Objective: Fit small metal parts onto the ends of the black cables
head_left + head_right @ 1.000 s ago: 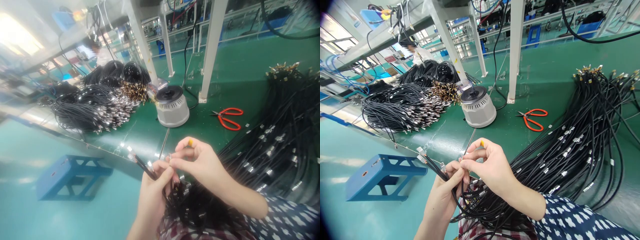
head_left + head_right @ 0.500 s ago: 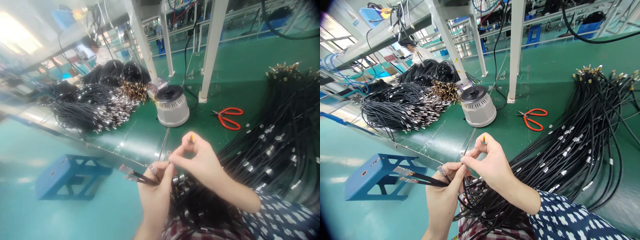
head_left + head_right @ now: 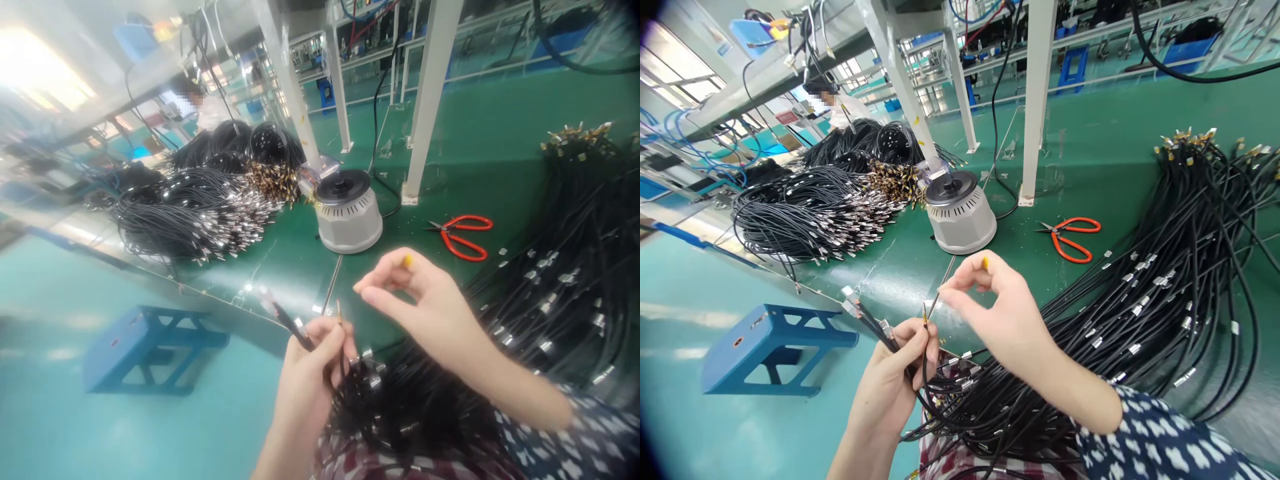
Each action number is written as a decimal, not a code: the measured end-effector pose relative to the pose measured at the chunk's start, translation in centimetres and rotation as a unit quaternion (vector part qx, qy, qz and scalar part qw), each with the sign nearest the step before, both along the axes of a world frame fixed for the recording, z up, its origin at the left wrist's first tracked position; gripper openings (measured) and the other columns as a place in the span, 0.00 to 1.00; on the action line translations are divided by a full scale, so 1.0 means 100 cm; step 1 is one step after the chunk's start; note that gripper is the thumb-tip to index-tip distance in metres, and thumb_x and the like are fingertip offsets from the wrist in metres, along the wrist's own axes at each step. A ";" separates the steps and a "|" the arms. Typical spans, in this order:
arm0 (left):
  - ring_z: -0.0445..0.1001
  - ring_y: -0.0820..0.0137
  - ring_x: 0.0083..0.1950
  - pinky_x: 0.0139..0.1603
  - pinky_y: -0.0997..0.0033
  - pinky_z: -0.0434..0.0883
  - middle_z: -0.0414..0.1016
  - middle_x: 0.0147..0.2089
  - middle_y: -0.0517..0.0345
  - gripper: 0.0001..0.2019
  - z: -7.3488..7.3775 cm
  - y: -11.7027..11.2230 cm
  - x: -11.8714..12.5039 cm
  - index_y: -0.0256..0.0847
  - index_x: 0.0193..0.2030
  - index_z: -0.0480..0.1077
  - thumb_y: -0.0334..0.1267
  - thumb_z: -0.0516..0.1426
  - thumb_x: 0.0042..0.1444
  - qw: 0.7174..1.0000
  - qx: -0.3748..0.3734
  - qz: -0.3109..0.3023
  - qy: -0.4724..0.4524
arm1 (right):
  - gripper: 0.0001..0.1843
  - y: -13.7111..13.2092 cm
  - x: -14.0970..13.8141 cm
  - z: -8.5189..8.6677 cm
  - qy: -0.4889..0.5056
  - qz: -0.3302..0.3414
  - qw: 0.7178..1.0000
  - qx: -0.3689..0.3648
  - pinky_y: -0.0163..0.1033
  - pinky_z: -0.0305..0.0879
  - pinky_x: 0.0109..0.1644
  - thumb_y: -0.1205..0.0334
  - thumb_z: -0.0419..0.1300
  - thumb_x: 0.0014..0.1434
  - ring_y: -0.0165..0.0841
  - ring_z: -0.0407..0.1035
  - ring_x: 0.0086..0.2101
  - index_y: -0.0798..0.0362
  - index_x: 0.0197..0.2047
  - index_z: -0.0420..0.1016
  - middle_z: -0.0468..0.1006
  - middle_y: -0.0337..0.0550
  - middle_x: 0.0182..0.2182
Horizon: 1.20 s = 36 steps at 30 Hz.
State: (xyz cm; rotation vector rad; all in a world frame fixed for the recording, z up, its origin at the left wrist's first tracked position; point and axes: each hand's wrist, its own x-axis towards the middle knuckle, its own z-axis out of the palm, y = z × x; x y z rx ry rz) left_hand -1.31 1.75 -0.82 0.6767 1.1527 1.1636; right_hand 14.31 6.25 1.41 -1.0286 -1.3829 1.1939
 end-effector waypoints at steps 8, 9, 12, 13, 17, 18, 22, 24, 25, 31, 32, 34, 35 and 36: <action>0.53 0.84 0.14 0.20 0.79 0.55 0.65 0.16 0.66 0.11 -0.002 0.001 -0.004 0.34 0.28 0.71 0.39 0.65 0.53 0.979 -0.042 -0.054 -0.194 | 0.12 0.009 -0.009 -0.017 0.185 0.158 0.949 -0.202 0.41 0.66 0.50 0.62 0.66 0.57 0.33 0.76 0.39 0.50 0.38 0.65 0.83 0.41 0.36; 0.53 0.84 0.14 0.19 0.79 0.55 0.64 0.16 0.66 0.11 -0.002 0.001 -0.003 0.34 0.28 0.72 0.39 0.65 0.53 0.977 -0.042 -0.055 -0.200 | 0.12 0.009 -0.010 -0.016 0.191 0.161 0.946 -0.204 0.41 0.66 0.49 0.61 0.66 0.57 0.33 0.76 0.38 0.50 0.38 0.65 0.83 0.41 0.35; 0.53 0.84 0.14 0.19 0.80 0.53 0.65 0.16 0.66 0.10 -0.002 0.002 -0.003 0.34 0.29 0.72 0.39 0.65 0.53 0.979 -0.047 -0.050 -0.194 | 0.15 0.007 -0.011 -0.012 0.207 0.166 0.941 -0.210 0.39 0.68 0.46 0.59 0.68 0.55 0.33 0.76 0.36 0.51 0.38 0.66 0.83 0.41 0.34; 0.52 0.84 0.14 0.19 0.80 0.52 0.66 0.16 0.66 0.10 -0.002 0.001 -0.003 0.34 0.29 0.72 0.39 0.65 0.53 0.980 -0.048 -0.047 -0.187 | 0.15 0.007 -0.012 -0.010 0.210 0.167 0.940 -0.211 0.39 0.68 0.46 0.60 0.69 0.54 0.32 0.77 0.36 0.51 0.38 0.66 0.82 0.40 0.34; 0.52 0.84 0.14 0.19 0.79 0.50 0.67 0.17 0.64 0.11 -0.002 0.001 -0.001 0.34 0.28 0.71 0.40 0.63 0.55 0.986 -0.045 -0.043 -0.153 | 0.15 0.005 -0.013 -0.003 0.204 0.166 0.940 -0.216 0.39 0.69 0.43 0.63 0.68 0.53 0.31 0.76 0.32 0.51 0.39 0.64 0.82 0.40 0.32; 0.52 0.84 0.14 0.19 0.78 0.50 0.67 0.17 0.64 0.12 -0.001 0.001 -0.001 0.34 0.27 0.71 0.40 0.63 0.55 0.987 -0.045 -0.042 -0.147 | 0.15 0.005 -0.013 -0.002 0.199 0.164 0.942 -0.217 0.39 0.69 0.42 0.64 0.67 0.53 0.32 0.76 0.31 0.51 0.38 0.64 0.82 0.40 0.32; 0.52 0.83 0.14 0.19 0.77 0.49 0.66 0.16 0.64 0.13 0.002 0.001 0.003 0.35 0.25 0.69 0.41 0.63 0.55 0.991 -0.044 -0.037 -0.118 | 0.14 0.003 -0.017 0.003 0.150 0.134 0.956 -0.211 0.39 0.69 0.38 0.66 0.67 0.50 0.34 0.76 0.30 0.50 0.35 0.63 0.81 0.39 0.30; 0.53 0.83 0.14 0.19 0.77 0.48 0.66 0.16 0.63 0.14 0.003 0.000 0.005 0.35 0.24 0.68 0.41 0.63 0.54 0.995 -0.035 -0.031 -0.088 | 0.14 0.002 -0.019 0.003 0.108 0.115 0.970 -0.184 0.39 0.68 0.35 0.68 0.66 0.50 0.33 0.74 0.27 0.50 0.33 0.62 0.78 0.36 0.26; 0.54 0.83 0.15 0.18 0.77 0.48 0.66 0.16 0.63 0.14 0.003 -0.001 0.006 0.35 0.23 0.68 0.41 0.63 0.54 0.997 -0.028 -0.025 -0.069 | 0.13 0.002 -0.019 0.003 0.085 0.107 0.977 -0.163 0.38 0.68 0.34 0.68 0.65 0.51 0.32 0.73 0.26 0.50 0.32 0.62 0.77 0.34 0.24; 0.61 0.77 0.20 0.22 0.77 0.57 0.69 0.20 0.62 0.11 -0.001 -0.009 0.013 0.38 0.25 0.70 0.39 0.62 0.56 0.988 0.058 0.058 0.131 | 0.15 0.000 -0.019 0.000 0.024 0.099 0.989 -0.109 0.37 0.67 0.31 0.70 0.63 0.53 0.31 0.71 0.25 0.47 0.36 0.59 0.76 0.31 0.25; 0.63 0.76 0.22 0.23 0.77 0.60 0.70 0.21 0.62 0.10 -0.002 -0.011 0.015 0.38 0.26 0.71 0.38 0.61 0.56 0.981 0.070 0.070 0.167 | 0.15 0.000 -0.018 0.000 0.023 0.101 0.989 -0.109 0.37 0.67 0.31 0.69 0.63 0.53 0.31 0.72 0.25 0.47 0.37 0.59 0.77 0.31 0.25; 0.67 0.72 0.25 0.27 0.75 0.64 0.71 0.22 0.61 0.08 -0.002 -0.013 0.018 0.39 0.26 0.71 0.36 0.61 0.56 0.965 0.093 0.094 0.225 | 0.15 0.000 -0.017 0.000 0.013 0.099 0.989 -0.109 0.37 0.67 0.32 0.69 0.62 0.54 0.31 0.72 0.26 0.47 0.39 0.60 0.78 0.32 0.26; 0.69 0.71 0.26 0.29 0.73 0.66 0.71 0.23 0.61 0.07 -0.002 -0.013 0.020 0.40 0.27 0.72 0.35 0.61 0.55 0.958 0.105 0.104 0.246 | 0.15 0.000 -0.017 0.000 0.004 0.095 0.990 -0.108 0.37 0.67 0.32 0.68 0.62 0.54 0.31 0.71 0.26 0.47 0.40 0.60 0.78 0.32 0.26; 0.69 0.70 0.26 0.31 0.72 0.67 0.72 0.23 0.61 0.06 -0.003 -0.014 0.021 0.40 0.27 0.73 0.34 0.61 0.55 0.951 0.117 0.112 0.264 | 0.15 0.000 -0.017 0.000 -0.005 0.091 0.990 -0.108 0.37 0.66 0.33 0.68 0.62 0.54 0.32 0.71 0.26 0.46 0.40 0.60 0.79 0.32 0.26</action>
